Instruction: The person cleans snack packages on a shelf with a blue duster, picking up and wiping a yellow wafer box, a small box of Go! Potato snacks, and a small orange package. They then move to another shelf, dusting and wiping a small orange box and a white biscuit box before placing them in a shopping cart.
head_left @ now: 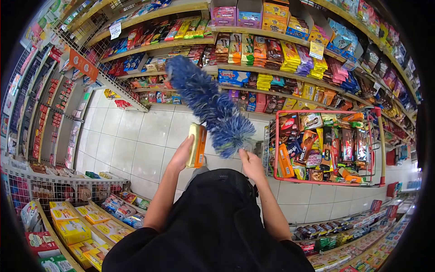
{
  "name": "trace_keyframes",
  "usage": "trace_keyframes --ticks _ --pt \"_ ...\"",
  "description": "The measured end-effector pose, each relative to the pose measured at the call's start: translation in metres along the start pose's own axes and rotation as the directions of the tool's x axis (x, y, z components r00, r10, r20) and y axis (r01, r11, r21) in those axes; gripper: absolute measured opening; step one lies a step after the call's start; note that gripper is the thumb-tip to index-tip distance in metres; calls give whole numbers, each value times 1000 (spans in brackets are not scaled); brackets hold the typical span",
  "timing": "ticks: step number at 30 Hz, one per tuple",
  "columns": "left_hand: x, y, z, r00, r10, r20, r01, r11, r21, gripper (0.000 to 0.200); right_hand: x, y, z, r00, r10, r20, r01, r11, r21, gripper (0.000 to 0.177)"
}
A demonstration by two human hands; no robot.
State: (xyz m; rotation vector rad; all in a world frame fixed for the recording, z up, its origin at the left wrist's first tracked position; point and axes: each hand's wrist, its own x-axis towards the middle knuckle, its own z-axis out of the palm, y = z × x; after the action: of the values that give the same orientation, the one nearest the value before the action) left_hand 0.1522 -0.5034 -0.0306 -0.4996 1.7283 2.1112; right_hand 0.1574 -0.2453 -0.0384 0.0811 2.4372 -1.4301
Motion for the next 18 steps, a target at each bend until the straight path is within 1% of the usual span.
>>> trace_keyframes --ticks 1,2,4,5,6,7,8,9,10,13,14,15,16,17,18 --pt "2 -4 1 995 73 -62 -61 983 176 48 -3 4 1 1000 -19 13 19 1000 0 53" --pt "-13 16 12 999 1 44 -9 979 201 47 -4 6 0 1000 -15 25 17 999 -47 53" --pt "-11 12 7 996 -43 81 29 985 170 46 -8 7 -3 999 -4 49 11 990 -142 52" --pt "-7 11 2 993 -59 100 43 987 155 46 -8 7 -4 999 22 27 -17 987 -162 52" --pt "1 -1 -7 997 -15 80 8 995 95 44 -9 6 -4 999 47 3 -45 983 -178 51" --pt "9 -9 -18 999 -8 51 12 996 -85 46 -9 4 -4 997 71 -24 -74 979 -192 51" --pt "11 -6 -21 1000 -9 23 14 965 -263 47 -9 2 -6 997 70 -40 -76 981 -181 51" --pt "15 -6 -20 1000 -19 -4 16 900 -435 49 -12 1 -9 996 71 -55 -80 982 -173 51" --pt "19 -7 -19 995 76 -59 -95 856 -508 50 -14 0 -12 995 72 -69 -83 982 -168 51" --pt "7 14 -2 998 54 25 -17 661 -750 46 -20 -2 -16 1000 10 21 -9 997 -70 49" --pt "7 18 0 999 -49 3 39 759 -650 39 -21 -5 -17 998 -6 60 11 997 -83 48" --pt "12 22 11 990 -140 -24 88 735 -672 36 -21 -7 -17 999 -7 39 11 993 -114 48" --pt "21 10 -1 995 -100 0 75 747 -661 35 -21 -10 -18 1000 -10 16 12 989 -147 47" --pt "22 12 2 998 -57 28 62 755 -653 34 -19 -13 -20 1000 -16 -10 13 983 -185 47" --pt "23 13 8 998 -51 -41 9 728 -686 34 -17 -12 -19 997 -46 -55 33 977 -211 48"
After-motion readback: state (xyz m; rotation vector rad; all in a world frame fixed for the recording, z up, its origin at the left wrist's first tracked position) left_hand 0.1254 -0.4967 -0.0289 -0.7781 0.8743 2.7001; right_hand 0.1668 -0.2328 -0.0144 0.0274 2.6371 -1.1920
